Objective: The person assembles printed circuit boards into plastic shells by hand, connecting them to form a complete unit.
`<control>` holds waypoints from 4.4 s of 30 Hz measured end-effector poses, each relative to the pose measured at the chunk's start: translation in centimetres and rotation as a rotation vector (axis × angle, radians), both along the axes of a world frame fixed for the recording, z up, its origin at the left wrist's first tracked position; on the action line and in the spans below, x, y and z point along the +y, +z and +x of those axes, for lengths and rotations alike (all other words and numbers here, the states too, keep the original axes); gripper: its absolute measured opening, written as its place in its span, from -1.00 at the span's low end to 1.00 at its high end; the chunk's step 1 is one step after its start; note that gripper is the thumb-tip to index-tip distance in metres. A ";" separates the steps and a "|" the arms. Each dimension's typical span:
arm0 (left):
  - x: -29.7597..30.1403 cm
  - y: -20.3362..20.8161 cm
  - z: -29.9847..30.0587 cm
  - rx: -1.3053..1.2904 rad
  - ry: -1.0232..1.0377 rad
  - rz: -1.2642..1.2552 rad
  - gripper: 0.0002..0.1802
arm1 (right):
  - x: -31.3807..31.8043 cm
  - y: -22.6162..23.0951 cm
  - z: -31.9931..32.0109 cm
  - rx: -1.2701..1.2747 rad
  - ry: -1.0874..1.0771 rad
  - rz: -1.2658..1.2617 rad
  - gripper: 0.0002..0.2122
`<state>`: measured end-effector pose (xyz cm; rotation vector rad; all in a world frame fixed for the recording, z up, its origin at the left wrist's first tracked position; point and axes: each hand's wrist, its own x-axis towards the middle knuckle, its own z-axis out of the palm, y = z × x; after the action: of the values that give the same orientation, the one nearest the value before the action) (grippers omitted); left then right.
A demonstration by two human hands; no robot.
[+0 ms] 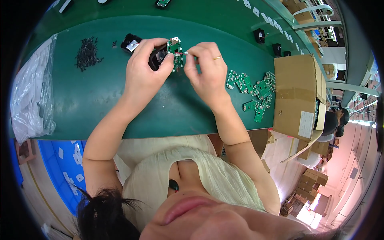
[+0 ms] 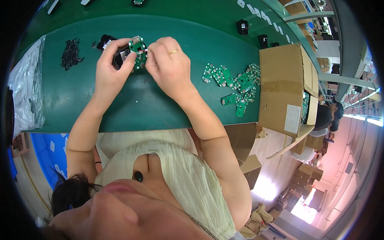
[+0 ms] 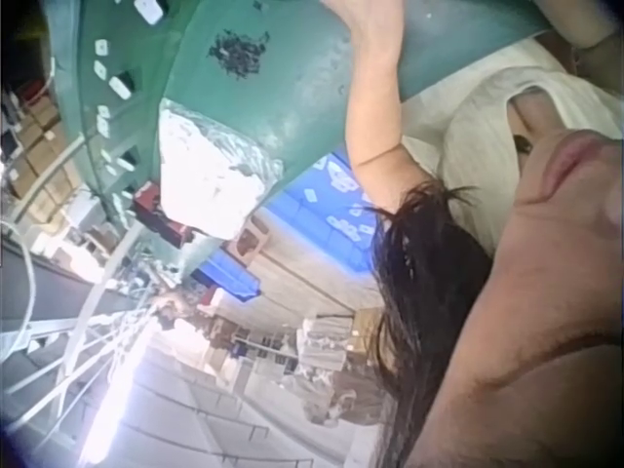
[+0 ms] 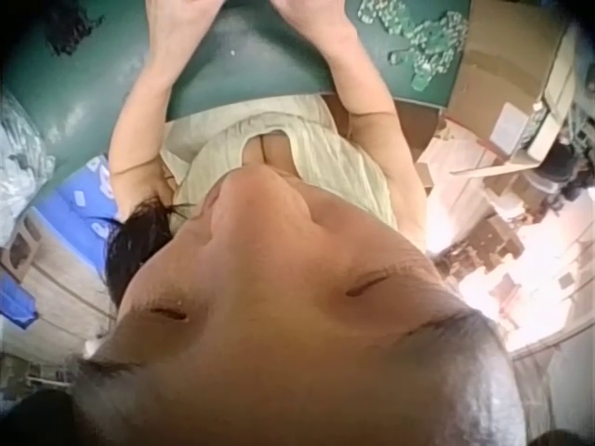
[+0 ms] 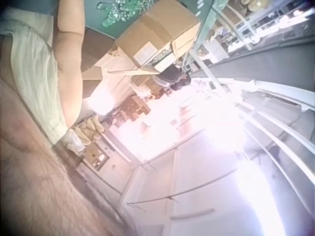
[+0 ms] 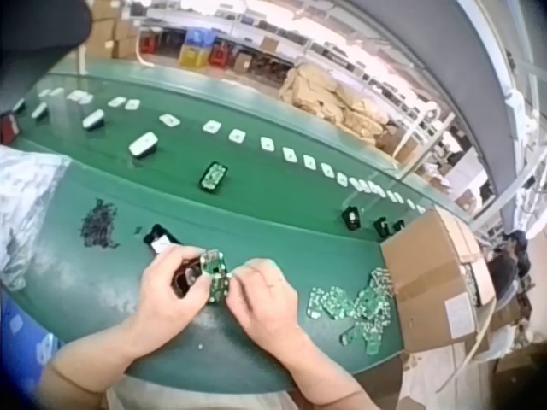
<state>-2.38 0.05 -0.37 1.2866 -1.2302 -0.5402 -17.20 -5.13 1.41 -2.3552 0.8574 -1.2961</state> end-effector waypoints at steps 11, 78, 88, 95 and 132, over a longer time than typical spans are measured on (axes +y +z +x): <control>0.4 0.0 -0.3 -0.157 0.040 -0.056 -0.74 | 0.0 -0.5 0.2 0.071 0.087 -0.108 -0.82; 1.2 2.0 -1.4 -0.469 0.095 -0.196 -0.64 | -0.6 -1.8 0.7 0.264 -0.016 -0.428 -0.91; 0.3 0.8 -1.7 0.335 -0.168 0.141 -0.72 | -0.9 -1.2 0.2 0.127 -0.027 -0.316 -0.87; -0.4 1.7 -1.6 0.512 -0.299 0.392 -0.64 | -0.9 -2.0 -1.0 0.075 -0.017 -0.237 -0.70; 0.8 -0.6 -1.2 0.707 -0.356 0.154 -0.55 | -0.8 -2.2 0.3 -0.026 0.065 -0.342 -0.82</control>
<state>-3.59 0.83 -0.94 0.8696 -0.8196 -1.2453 -16.93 -5.95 -0.75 -2.5896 0.5827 -1.5461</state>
